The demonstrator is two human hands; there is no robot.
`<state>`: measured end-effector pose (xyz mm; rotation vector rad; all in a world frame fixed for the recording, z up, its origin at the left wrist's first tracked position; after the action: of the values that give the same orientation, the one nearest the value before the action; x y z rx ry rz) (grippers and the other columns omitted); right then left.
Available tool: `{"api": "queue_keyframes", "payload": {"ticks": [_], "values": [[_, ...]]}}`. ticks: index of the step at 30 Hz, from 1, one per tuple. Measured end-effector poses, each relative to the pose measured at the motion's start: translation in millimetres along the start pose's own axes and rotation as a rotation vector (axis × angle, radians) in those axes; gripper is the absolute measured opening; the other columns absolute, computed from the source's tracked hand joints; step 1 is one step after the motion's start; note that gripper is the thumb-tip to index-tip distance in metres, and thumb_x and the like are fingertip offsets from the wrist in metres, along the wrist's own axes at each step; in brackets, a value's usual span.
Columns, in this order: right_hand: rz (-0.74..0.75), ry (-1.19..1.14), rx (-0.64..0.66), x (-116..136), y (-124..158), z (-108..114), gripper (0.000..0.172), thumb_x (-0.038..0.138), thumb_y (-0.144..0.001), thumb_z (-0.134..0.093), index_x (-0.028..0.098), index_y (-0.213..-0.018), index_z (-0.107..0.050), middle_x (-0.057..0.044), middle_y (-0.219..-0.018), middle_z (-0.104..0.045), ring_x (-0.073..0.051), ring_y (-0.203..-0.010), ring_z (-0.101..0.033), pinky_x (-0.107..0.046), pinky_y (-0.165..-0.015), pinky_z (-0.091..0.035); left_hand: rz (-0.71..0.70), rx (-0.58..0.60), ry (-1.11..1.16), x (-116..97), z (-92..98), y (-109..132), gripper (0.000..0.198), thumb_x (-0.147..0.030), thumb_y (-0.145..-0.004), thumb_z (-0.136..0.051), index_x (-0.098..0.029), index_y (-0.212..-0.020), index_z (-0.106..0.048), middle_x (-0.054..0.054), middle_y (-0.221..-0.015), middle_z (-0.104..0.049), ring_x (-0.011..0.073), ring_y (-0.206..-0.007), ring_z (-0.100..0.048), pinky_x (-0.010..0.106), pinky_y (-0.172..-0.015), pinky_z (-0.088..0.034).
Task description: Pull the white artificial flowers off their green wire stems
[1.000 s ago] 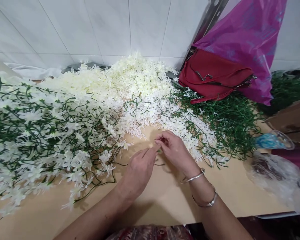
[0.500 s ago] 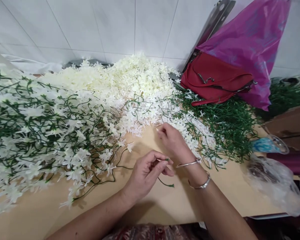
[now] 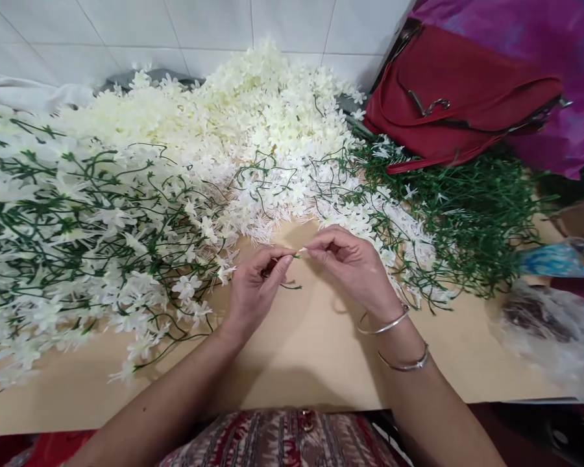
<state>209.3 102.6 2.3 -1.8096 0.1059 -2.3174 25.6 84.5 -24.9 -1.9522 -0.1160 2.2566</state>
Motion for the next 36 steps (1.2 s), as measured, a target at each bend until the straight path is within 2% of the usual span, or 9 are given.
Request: {"api": "queue_keyframes", "payload": {"ticks": [4, 7, 13, 17, 23, 26, 31, 36], "values": [[-0.081, -0.13, -0.032, -3, 1, 4, 0.011, 0.031, -0.084, -0.078, 0.025, -0.09, -0.072, 0.0, -0.085, -0.066, -0.017, -0.081, -0.061, -0.032, -0.077, -0.051, 0.063, -0.031, 0.026, -1, -0.5, 1, 0.016, -0.032, -0.095, -0.069, -0.018, -0.095, -0.077, 0.001, -0.077, -0.063, 0.0114, -0.067, -0.057, 0.021, -0.061, -0.05], [-0.115, -0.178, -0.018, -2, 1, 1, 0.017, 0.034, -0.082, -0.082, 0.024, -0.09, -0.071, 0.0, -0.082, -0.064, -0.016, -0.078, -0.059, -0.031, -0.075, -0.051, 0.075, -0.024, 0.065, -3, -1.8, 1, 0.015, -0.031, -0.095, -0.069, -0.018, -0.095, -0.075, 0.0, -0.075, -0.06, 0.0105, -0.065, -0.055, 0.019, -0.06, -0.051], [-0.149, -0.178, 0.021, -1, 4, -9, 0.019, 0.036, -0.082, -0.082, 0.023, -0.09, -0.07, 0.0, -0.082, -0.064, -0.016, -0.078, -0.059, -0.031, -0.074, -0.052, 0.079, -0.009, 0.078, -2, -3.1, 1, 0.014, -0.032, -0.094, -0.071, -0.018, -0.096, -0.074, -0.001, -0.074, -0.065, 0.0101, -0.063, -0.063, 0.02, -0.061, -0.053], [-0.14, -0.176, -0.011, 0, 4, -9, 0.017, 0.033, -0.082, -0.081, 0.023, -0.089, -0.07, 0.0, -0.082, -0.065, -0.016, -0.078, -0.06, -0.031, -0.074, -0.052, 0.114, -0.019, 0.101, -1, -3.5, 1, 0.017, -0.035, -0.094, -0.072, -0.018, -0.096, -0.072, -0.002, -0.07, -0.067, 0.0113, -0.063, -0.068, 0.021, -0.063, -0.055], [-0.123, -0.172, -0.042, 0, 3, -6, 0.013, 0.03, -0.083, -0.08, 0.023, -0.087, -0.069, 0.001, -0.08, -0.064, -0.016, -0.077, -0.059, -0.032, -0.075, -0.052, 0.127, -0.047, 0.143, -1, -3.0, 1, 0.023, -0.039, -0.095, -0.071, -0.017, -0.096, -0.07, 0.0, -0.076, -0.07, 0.0116, -0.064, -0.069, 0.022, -0.065, -0.058], [-0.117, -0.18, -0.064, -2, 2, -1, 0.012, 0.027, -0.083, -0.079, 0.023, -0.09, -0.07, 0.001, -0.082, -0.065, -0.016, -0.078, -0.06, -0.032, -0.075, -0.051, 0.072, -0.002, 0.046, 0, -3.7, 2, 0.017, -0.035, -0.098, -0.067, -0.018, -0.098, -0.071, 0.001, -0.078, -0.069, 0.0123, -0.068, -0.069, 0.023, -0.065, -0.056], [-0.108, -0.149, -0.214, -8, -1, 14, 0.01, 0.026, -0.083, -0.077, 0.023, -0.089, -0.069, -0.001, -0.088, -0.069, -0.017, -0.082, -0.062, -0.033, -0.08, -0.051, -0.175, 0.145, -0.208, -11, -11.4, 4, 0.01, -0.023, -0.098, -0.064, -0.019, -0.1, -0.073, 0.008, -0.099, -0.071, 0.016, -0.086, -0.068, 0.025, -0.071, -0.056], [-0.115, -0.197, -0.277, -13, -2, 18, 0.009, 0.023, -0.083, -0.075, 0.022, -0.087, -0.067, -0.003, -0.09, -0.073, -0.019, -0.087, -0.067, -0.034, -0.083, -0.051, -0.175, 0.119, -0.265, -12, -12.0, 2, 0.015, -0.02, -0.098, -0.063, -0.019, -0.11, -0.071, 0.011, -0.117, -0.068, 0.0174, -0.098, -0.069, 0.025, -0.073, -0.057]]}}
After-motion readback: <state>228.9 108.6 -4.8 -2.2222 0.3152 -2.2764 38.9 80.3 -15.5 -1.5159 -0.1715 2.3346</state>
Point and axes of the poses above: each hand's wrist, its own y-axis away from the middle knuckle, its own z-axis out of the back of the hand, x = y × z, the point moved 4 cm from there along -y, towards the middle knuckle
